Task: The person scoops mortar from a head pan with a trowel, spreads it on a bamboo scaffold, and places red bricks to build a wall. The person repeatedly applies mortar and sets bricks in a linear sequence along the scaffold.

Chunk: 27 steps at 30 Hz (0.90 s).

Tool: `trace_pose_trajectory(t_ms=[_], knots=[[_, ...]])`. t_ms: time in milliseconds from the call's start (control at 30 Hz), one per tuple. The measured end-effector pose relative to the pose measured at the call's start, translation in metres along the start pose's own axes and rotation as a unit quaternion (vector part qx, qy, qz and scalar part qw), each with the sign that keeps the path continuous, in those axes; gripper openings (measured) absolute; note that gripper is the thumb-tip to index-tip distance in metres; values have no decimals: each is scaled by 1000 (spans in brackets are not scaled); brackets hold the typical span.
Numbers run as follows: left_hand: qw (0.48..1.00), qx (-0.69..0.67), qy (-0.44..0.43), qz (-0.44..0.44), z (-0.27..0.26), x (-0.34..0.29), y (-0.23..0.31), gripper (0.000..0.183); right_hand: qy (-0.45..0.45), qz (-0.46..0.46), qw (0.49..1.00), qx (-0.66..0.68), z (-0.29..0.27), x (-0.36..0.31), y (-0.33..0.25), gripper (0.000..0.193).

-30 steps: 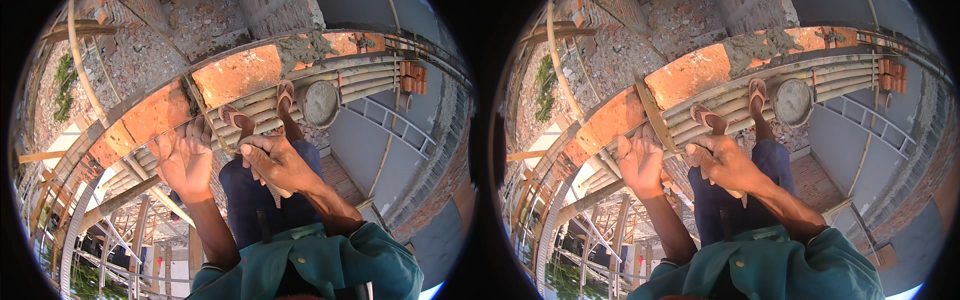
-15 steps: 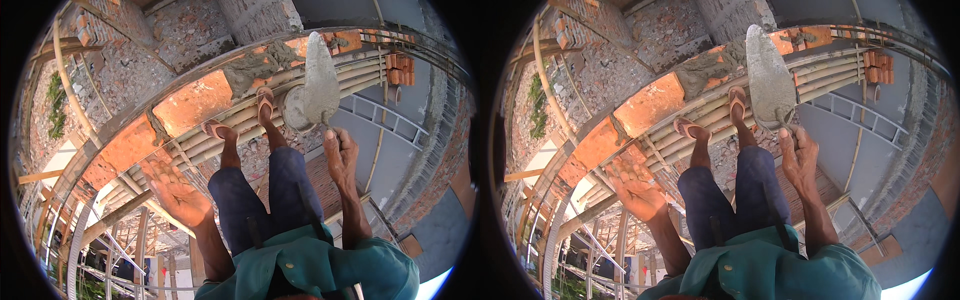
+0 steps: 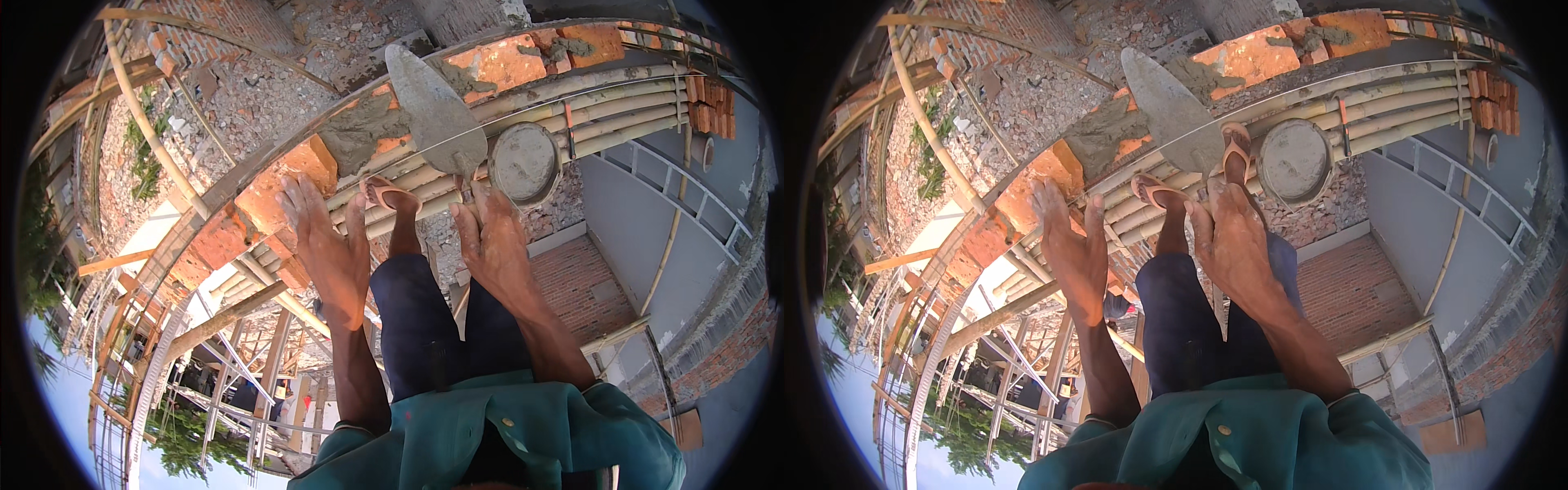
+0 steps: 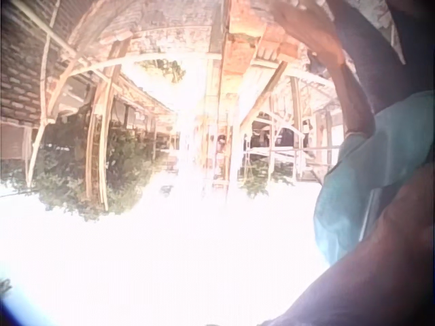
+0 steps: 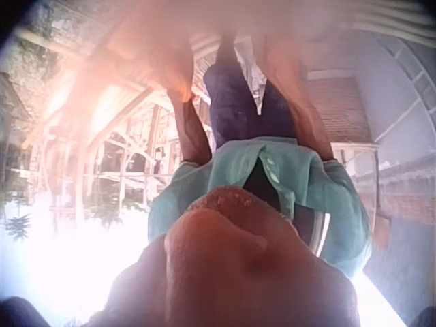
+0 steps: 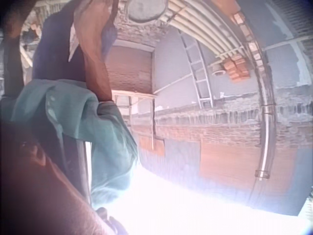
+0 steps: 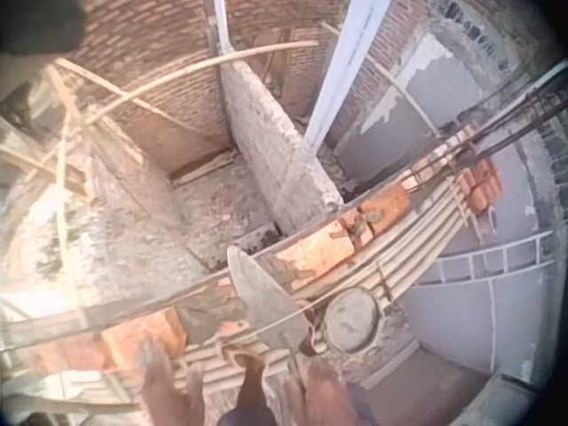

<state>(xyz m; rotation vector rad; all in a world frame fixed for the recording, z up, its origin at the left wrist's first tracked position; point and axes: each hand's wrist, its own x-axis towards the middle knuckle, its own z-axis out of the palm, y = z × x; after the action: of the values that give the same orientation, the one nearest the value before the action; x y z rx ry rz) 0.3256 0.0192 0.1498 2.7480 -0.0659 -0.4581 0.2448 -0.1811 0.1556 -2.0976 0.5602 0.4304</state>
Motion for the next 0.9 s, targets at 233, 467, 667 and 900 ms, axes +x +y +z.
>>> trace_pose_trajectory(t_ms=[233,467,667,900], knots=[[998,52,23,19,11,0,-1,72,-40,-21,996,77,35,3,-18,31],[1000,26,-8,-3,14,-3,-6,73,-54,-37,987,148,58,2,-7,32],[999,4,-25,-39,14,-4,-1,79,-115,-17,967,227,53,-3,12,30],[959,-178,202,88,42,-35,35,53,-75,-12,987,144,-38,1,82,38]])
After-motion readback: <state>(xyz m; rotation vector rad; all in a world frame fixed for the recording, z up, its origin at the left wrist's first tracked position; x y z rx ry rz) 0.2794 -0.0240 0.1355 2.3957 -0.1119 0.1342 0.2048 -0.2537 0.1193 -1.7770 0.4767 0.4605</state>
